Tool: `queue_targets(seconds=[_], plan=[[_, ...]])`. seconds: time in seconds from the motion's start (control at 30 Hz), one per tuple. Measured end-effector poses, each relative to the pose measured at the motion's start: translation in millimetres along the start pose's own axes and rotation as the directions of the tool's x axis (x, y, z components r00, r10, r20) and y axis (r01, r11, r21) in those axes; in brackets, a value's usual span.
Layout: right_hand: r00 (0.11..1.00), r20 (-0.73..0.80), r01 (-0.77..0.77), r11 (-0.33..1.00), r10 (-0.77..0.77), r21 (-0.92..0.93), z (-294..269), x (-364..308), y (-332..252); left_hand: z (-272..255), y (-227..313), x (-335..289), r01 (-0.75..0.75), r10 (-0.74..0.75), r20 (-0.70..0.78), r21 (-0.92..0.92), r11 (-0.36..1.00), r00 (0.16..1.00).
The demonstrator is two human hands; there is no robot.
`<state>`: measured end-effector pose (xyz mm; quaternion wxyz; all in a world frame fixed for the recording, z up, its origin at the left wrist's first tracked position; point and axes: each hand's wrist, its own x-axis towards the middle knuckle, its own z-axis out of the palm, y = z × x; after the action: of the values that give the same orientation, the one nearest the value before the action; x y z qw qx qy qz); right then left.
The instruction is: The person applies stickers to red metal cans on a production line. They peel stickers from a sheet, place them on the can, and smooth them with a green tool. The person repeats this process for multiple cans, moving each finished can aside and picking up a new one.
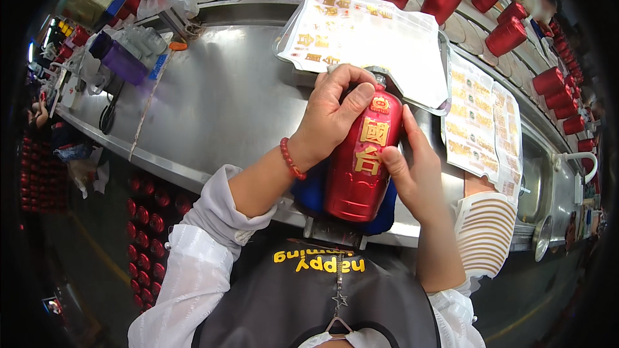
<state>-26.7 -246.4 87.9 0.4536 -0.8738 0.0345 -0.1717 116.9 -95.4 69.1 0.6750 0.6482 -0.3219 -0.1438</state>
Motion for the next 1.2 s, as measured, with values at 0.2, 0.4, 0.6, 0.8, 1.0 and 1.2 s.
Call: queue_targets(seconds=[0.2, 0.4, 0.6, 0.8, 1.0, 1.2], plan=[[0.999, 0.012, -0.031, 0.997, 0.031, 0.073, 0.3, -3.2, 3.8, -4.0, -9.6, -35.0, -0.098, 0.095, 0.042, 0.06, 0.993, 0.995], [1.0, -0.011, 0.01, 0.995, -0.009, 0.103, 5.6, -4.1, 4.0, -2.7, -5.9, -39.1, -0.096, 0.092, 0.057, 0.067, 0.993, 0.994], [1.0, 0.014, 0.012, 0.991, -0.014, 0.135, 2.6, -4.5, 4.7, -1.9, -1.9, -37.9, -0.26, 0.268, -0.001, 0.226, 0.939, 0.964], [0.995, -0.001, 0.1, 0.995, -0.1, -0.019, -7.3, -0.4, 8.9, -17.3, 27.3, -34.0, -0.622, 0.492, 0.397, 0.614, 0.486, 0.775], [0.968, 0.165, 0.206, 0.974, -0.188, -0.1, -57.4, 80.6, -38.8, -21.3, 24.9, -32.2, -0.652, 0.501, 0.447, 0.656, 0.38, 0.741], [0.806, 0.558, 0.296, 0.951, -0.2, -0.087, -48.8, 148.2, -27.3, -18.5, 22.3, -31.3, -0.649, 0.509, 0.431, 0.644, 0.405, 0.745]])
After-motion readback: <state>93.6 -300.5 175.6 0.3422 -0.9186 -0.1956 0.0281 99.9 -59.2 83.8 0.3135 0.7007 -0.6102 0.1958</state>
